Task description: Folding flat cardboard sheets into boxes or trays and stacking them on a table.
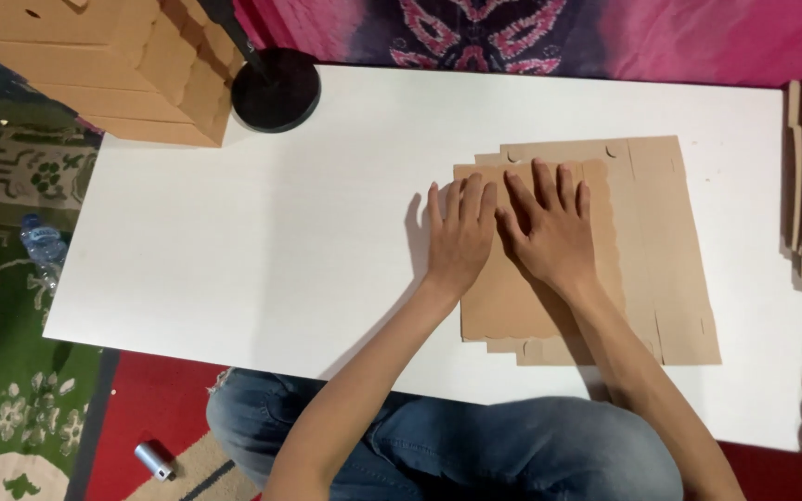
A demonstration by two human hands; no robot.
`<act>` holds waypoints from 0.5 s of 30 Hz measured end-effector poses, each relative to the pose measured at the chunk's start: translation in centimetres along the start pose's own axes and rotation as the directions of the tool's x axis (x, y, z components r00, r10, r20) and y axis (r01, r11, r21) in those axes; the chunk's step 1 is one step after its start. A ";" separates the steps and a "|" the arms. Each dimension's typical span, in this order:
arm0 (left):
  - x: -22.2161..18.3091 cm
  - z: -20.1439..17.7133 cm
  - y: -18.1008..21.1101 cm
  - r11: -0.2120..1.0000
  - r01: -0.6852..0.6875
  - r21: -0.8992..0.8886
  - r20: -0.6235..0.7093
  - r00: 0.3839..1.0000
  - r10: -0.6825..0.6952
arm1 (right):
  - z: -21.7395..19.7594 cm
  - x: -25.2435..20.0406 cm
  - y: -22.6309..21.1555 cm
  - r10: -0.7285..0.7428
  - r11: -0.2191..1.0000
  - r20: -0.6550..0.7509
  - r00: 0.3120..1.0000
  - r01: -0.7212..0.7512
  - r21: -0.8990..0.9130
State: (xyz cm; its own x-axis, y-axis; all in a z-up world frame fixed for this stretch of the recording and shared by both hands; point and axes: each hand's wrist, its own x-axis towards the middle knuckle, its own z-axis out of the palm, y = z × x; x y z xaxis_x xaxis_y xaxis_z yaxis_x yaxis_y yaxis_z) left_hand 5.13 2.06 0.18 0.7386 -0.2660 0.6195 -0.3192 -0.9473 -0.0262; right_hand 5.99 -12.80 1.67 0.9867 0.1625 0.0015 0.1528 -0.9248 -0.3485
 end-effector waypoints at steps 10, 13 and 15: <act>-4.3 -4.0 2.6 0.999 0.008 -0.042 0.150 0.989 -0.001 | -0.7 -0.5 -0.5 -0.010 1.000 0.013 1.000 0.010 0.004; -1.6 -1.6 1.2 0.999 0.034 0.040 0.198 0.979 -0.042 | -0.6 -0.5 -0.4 -0.010 1.000 0.018 1.000 0.010 -0.005; 0.9 0.4 -0.3 0.992 0.071 0.103 0.178 0.980 -0.088 | -0.7 -0.3 -0.5 0.003 1.000 0.031 1.000 -0.002 -0.018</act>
State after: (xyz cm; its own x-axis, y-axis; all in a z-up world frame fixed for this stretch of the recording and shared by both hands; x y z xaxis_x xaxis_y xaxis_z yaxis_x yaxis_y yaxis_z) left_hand 6.14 2.00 0.44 0.8578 -0.2088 0.4696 -0.2035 -0.9771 -0.0626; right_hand 5.65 -12.64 2.46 0.9849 0.1707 -0.0283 0.1518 -0.9310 -0.3319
